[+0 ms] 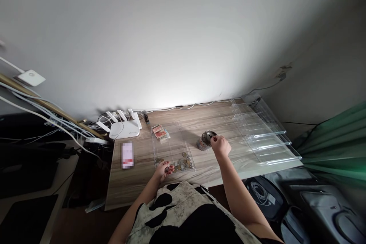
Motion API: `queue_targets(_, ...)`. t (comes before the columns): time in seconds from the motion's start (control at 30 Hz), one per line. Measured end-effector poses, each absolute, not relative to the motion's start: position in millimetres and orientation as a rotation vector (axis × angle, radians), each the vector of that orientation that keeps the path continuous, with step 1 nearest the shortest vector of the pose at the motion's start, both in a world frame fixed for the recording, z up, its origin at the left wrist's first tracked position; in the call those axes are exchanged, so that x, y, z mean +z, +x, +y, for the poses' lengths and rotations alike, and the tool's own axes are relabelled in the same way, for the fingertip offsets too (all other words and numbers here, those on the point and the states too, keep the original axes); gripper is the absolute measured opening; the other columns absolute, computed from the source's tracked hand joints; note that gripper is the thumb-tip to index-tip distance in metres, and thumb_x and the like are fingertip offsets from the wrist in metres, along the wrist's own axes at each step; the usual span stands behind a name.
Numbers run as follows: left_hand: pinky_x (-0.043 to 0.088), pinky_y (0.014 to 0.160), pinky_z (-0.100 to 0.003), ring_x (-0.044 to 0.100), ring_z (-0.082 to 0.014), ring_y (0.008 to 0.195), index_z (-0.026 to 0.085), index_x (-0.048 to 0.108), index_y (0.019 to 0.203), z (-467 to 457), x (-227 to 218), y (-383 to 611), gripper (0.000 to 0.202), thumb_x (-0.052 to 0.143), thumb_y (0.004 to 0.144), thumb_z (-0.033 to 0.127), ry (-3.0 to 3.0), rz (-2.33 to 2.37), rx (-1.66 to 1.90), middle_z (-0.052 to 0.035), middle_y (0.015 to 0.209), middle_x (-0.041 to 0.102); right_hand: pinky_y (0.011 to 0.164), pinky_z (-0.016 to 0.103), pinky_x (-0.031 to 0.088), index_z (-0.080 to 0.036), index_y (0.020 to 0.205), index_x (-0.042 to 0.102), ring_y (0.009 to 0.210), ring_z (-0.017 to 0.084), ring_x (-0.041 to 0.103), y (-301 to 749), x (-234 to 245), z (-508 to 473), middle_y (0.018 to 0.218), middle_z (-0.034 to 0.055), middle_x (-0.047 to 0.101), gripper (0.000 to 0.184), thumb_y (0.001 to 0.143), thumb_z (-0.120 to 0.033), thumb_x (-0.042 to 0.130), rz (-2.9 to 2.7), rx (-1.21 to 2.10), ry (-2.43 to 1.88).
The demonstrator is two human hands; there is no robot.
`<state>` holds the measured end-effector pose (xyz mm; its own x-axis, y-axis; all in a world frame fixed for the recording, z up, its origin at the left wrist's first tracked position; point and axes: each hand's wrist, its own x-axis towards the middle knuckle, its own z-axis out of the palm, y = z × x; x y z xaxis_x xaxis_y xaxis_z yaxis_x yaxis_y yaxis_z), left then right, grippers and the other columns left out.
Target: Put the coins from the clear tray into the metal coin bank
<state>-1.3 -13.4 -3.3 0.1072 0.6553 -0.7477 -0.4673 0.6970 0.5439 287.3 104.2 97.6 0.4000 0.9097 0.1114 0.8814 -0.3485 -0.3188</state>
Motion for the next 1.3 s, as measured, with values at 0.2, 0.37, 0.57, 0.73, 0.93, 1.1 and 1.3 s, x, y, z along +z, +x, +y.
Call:
queue_targets(0.2,0.043,0.053,-0.019,0.066,-0.0131,0.065,0.016,0.051,0.074,-15.0,-9.9,-2.1,0.017,0.067,0.078,0.021,0.219,1.242,0.832,-0.0057,0.073,0.069,0.055,0.027,0.027,-0.019,0.088,0.072,0.069,0.016,0.052,286.1,105.2,102.5,0.089,0.0078,0.066,0.021,0.079,-0.029,0.056,-1.560,0.116,-2.306)
queue_targets(0.37,0.042,0.052,-0.018,0.065,-0.0127,0.062,0.016,0.053,0.076,-15.5,-14.6,-1.8,0.019,0.069,0.077,0.026,0.266,1.233,0.808,-0.0050,0.069,0.068,0.065,0.025,0.039,-0.020,0.095,0.070,0.084,0.018,0.059,243.8,104.1,83.7,0.096,0.0069,0.068,0.028,0.086,-0.029,0.046,-1.764,0.282,-1.902)
queue_targets(0.57,0.045,0.052,-0.019,0.063,-0.0113,0.056,0.016,0.056,0.105,-14.0,-13.3,1.4,0.022,0.061,0.084,0.020,0.252,1.229,0.818,-0.0009,0.068,0.067,0.055,0.022,0.043,-0.028,0.070,0.073,0.058,0.013,0.061,153.7,54.2,35.1,0.066,0.0023,0.068,0.006,0.068,-0.033,0.071,-2.132,0.946,-1.702)
queue_targets(0.73,0.048,0.054,-0.022,0.063,-0.0117,0.056,0.017,0.056,0.109,-13.1,-10.3,2.7,0.023,0.058,0.086,0.021,0.198,1.222,0.841,-0.0022,0.078,0.069,0.054,0.024,0.044,-0.028,0.067,0.073,0.056,0.015,0.061,135.0,25.0,19.9,0.063,-0.0009,0.069,0.005,0.066,-0.026,0.069,-2.059,1.224,-1.695)
queue_targets(0.93,0.052,0.061,-0.025,0.068,-0.0157,0.064,0.011,0.059,0.089,-12.0,-4.1,-1.6,0.018,0.045,0.092,0.022,0.096,1.178,0.829,-0.0087,0.072,0.069,0.059,0.024,0.043,-0.023,0.070,0.071,0.064,0.016,0.062,149.4,35.7,35.1,0.067,-0.0007,0.070,0.013,0.074,-0.025,0.059,-1.916,1.134,-1.704)
queue_targets(1.1,0.053,0.066,-0.025,0.069,-0.0167,0.068,0.008,0.058,0.087,-12.0,-3.2,-5.5,0.018,0.041,0.088,0.009,0.032,1.142,0.843,-0.0118,0.074,0.070,0.066,0.024,0.042,-0.020,0.097,0.069,0.076,0.017,0.061,201.0,62.6,60.1,0.084,0.0048,0.071,0.027,0.085,-0.033,0.049,-1.743,0.483,-1.809)
queue_targets(1.3,0.053,0.068,-0.025,0.070,-0.0169,0.071,0.011,0.056,0.097,-11.2,-6.8,-4.4,0.019,0.039,0.090,0.008,0.099,1.171,0.814,-0.0109,0.076,0.071,0.071,0.026,0.040,-0.018,0.089,0.070,0.086,0.020,0.056,284.1,79.9,89.8,0.085,0.0078,0.070,0.025,0.086,-0.027,0.047,-1.605,-0.067,-1.914)
